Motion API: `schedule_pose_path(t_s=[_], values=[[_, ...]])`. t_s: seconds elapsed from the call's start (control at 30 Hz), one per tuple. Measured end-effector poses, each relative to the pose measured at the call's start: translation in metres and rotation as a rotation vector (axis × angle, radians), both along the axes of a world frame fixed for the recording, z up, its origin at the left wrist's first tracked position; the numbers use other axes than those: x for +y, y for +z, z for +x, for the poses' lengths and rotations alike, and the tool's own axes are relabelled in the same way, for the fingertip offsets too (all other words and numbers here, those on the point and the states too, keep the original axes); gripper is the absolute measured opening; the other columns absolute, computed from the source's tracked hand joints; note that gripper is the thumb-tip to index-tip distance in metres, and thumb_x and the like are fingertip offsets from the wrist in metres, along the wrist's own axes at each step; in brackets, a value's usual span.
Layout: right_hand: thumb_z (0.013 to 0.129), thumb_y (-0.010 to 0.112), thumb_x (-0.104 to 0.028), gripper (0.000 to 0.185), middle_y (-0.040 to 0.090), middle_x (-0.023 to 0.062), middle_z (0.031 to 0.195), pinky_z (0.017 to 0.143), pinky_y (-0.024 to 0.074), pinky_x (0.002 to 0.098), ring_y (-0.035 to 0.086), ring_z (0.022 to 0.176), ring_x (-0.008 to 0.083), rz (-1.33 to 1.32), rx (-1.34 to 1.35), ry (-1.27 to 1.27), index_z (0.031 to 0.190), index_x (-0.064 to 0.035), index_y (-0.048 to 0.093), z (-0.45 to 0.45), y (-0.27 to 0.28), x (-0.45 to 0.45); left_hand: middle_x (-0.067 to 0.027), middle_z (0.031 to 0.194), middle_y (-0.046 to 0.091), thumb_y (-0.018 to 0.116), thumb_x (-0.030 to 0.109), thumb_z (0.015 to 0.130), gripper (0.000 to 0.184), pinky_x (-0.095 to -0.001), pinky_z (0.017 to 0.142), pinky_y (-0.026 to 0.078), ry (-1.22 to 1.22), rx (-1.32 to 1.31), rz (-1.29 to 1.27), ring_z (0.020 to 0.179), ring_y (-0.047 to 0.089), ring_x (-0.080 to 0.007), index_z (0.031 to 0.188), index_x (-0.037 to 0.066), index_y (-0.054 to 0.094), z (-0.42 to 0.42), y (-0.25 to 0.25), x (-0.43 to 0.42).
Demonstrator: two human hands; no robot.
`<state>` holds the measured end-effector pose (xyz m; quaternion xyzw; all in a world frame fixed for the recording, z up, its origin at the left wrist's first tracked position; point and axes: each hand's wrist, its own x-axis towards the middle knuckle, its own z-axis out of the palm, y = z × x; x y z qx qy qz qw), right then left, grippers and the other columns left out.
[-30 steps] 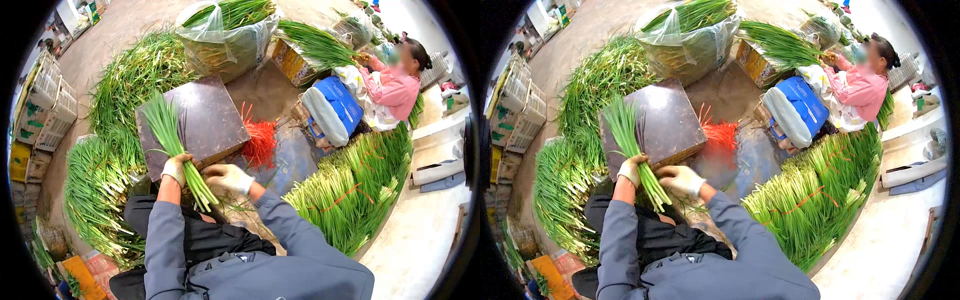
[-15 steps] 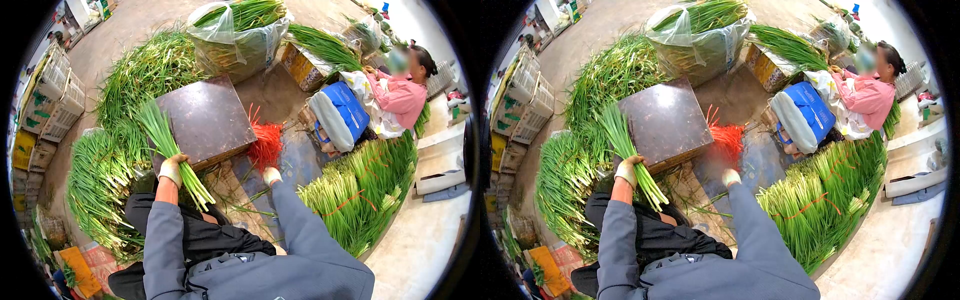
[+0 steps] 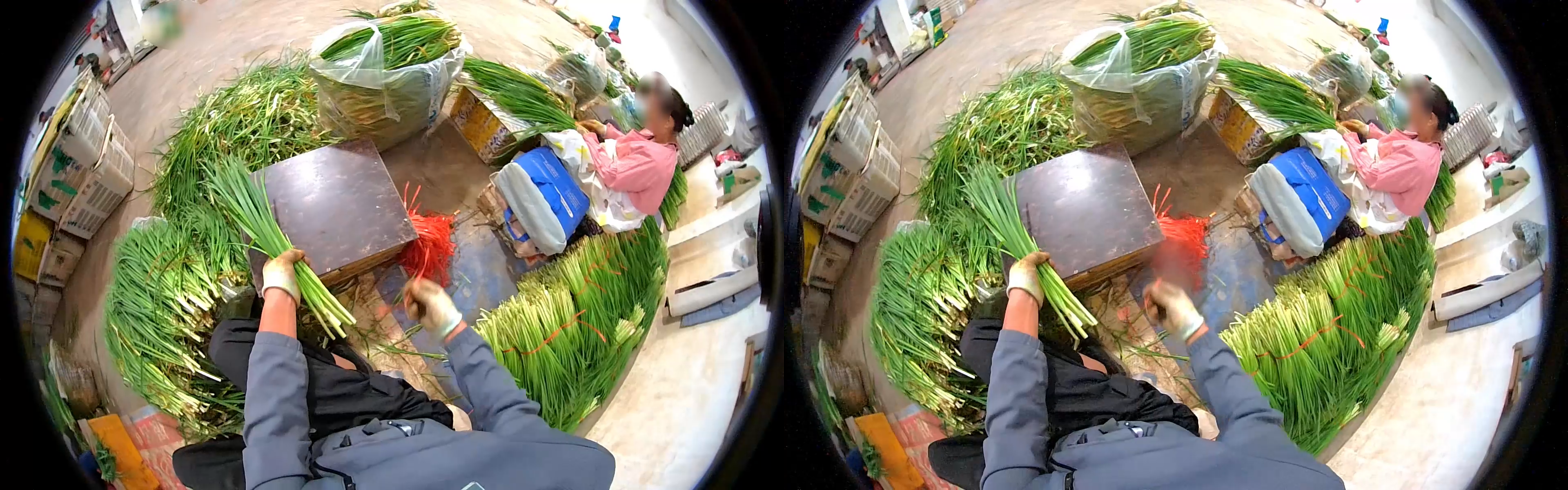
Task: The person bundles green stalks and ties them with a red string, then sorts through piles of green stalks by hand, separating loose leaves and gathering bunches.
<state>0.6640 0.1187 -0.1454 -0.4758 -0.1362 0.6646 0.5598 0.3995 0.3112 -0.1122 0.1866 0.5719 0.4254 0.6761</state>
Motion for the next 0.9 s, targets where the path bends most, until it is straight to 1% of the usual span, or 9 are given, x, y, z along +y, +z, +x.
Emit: schedule_pose_path(t_s=[0.17, 0.3, 0.4, 0.47, 0.53, 0.67, 0.73, 0.77, 0.9], values=[[0.101, 0.058, -0.026, 0.019, 0.058, 0.0023, 0.079, 0.053, 0.0392, 0.0251, 0.049, 0.058, 0.0104, 0.27, -0.048, -0.087, 0.099, -0.0071, 0.06, -0.026, 0.04, 0.124, -0.0135, 0.07, 0.061, 0.063, -0.003, 0.081, 0.016, -0.0396, 0.052, 0.05, 0.152, 0.069, 0.044, 0.056, 0.06, -0.0261, 0.096, -0.001, 0.057, -0.011, 0.004, 0.004], [0.1, 0.061, -0.023, 0.016, 0.061, 0.0021, 0.079, 0.051, 0.0413, 0.025, 0.054, 0.061, 0.0116, 0.035, 0.248, -0.099, 0.098, -0.0079, 0.064, -0.071, -0.006, 0.199, -0.0134, 0.072, 0.061, 0.063, -0.005, 0.077, 0.024, -0.0393, 0.052, 0.049, 0.245, 0.143, 0.037, 0.056, 0.06, -0.0262, 0.099, -0.001, 0.054, -0.022, 0.015, 0.006], [0.099, 0.061, -0.024, 0.019, 0.065, 0.0078, 0.084, 0.054, 0.0473, 0.0291, 0.06, 0.069, 0.0178, -0.257, 0.243, -0.025, 0.104, -0.0055, 0.061, -0.104, -0.053, 0.213, -0.0139, 0.073, 0.062, 0.064, -0.006, 0.074, 0.03, -0.0393, 0.052, 0.049, 0.27, 0.125, 0.094, 0.056, 0.06, -0.0271, 0.101, -0.001, 0.053, -0.031, 0.0, 0.01], [0.099, 0.062, -0.025, 0.027, 0.068, 0.0127, 0.093, 0.059, 0.0522, 0.0316, 0.064, 0.074, 0.0214, -0.198, 0.218, -0.047, 0.115, -0.0032, 0.059, -0.115, -0.046, 0.199, -0.0147, 0.074, 0.062, 0.065, -0.005, 0.073, 0.032, -0.0397, 0.052, 0.049, 0.26, 0.163, 0.082, 0.055, 0.06, -0.0274, 0.102, -0.003, 0.053, -0.031, 0.001, 0.012], [0.099, 0.061, -0.027, 0.036, 0.069, 0.0164, 0.103, 0.063, 0.0548, 0.0337, 0.067, 0.08, 0.0223, -0.168, -0.098, 0.08, 0.123, -0.0014, 0.057, -0.119, -0.01, 0.18, -0.0157, 0.074, 0.063, 0.065, -0.003, 0.072, 0.032, -0.0402, 0.051, 0.049, 0.265, 0.188, 0.106, 0.055, 0.06, -0.0278, 0.101, -0.004, 0.053, -0.03, -0.002, 0.013], [0.088, 0.072, -0.034, 0.078, 0.064, 0.0249, 0.123, 0.097, 0.0505, 0.0369, 0.064, 0.114, 0.0305, 0.264, -0.892, 0.524, 0.147, 0.0015, 0.036, -0.116, 0.035, 0.144, -0.0147, 0.079, 0.064, 0.066, -0.001, 0.076, 0.019, -0.0419, 0.052, 0.052, 0.162, 0.163, 0.045, 0.06, 0.062, -0.027, 0.093, 0.0, 0.057, -0.014, -0.007, 0.023], [0.081, 0.077, -0.035, 0.098, 0.053, 0.0285, 0.137, 0.104, 0.0454, 0.037, 0.056, 0.126, 0.036, 0.428, -0.906, 0.635, 0.153, 0.0001, 0.021, -0.123, 0.063, 0.127, -0.014, 0.084, 0.066, 0.068, 0.001, 0.079, 0.021, -0.0409, 0.059, 0.056, 0.127, -0.125, 0.063, 0.066, 0.064, -0.026, 0.099, 0.0, 0.06, -0.002, -0.018, 0.026], [0.08, 0.076, -0.028, 0.1, 0.044, 0.0281, 0.145, 0.102, 0.0466, 0.0388, 0.053, 0.128, 0.0398, 0.578, -1.016, 0.487, 0.155, -0.0028, 0.014, -0.131, 0.045, 0.123, -0.012, 0.089, 0.067, 0.071, 0.004, 0.081, 0.029, -0.0382, 0.07, 0.058, 0.028, -0.186, 0.124, 0.076, 0.066, -0.0248, 0.108, -0.001, 0.062, 0.003, -0.02, 0.024], [0.085, 0.065, -0.011, 0.086, 0.048, 0.0227, 0.142, 0.1, 0.0473, 0.0391, 0.053, 0.128, 0.0333, 0.43, -1.159, 0.297, 0.155, -0.005, 0.015, -0.123, 0.017, 0.134, -0.0099, 0.109, 0.067, 0.078, 0.012, 0.082, 0.042, -0.0357, 0.093, 0.052, -0.266, -0.403, 0.272, 0.103, 0.065, -0.0241, 0.119, 0.001, 0.061, 0.018, 0.016, 0.024]])
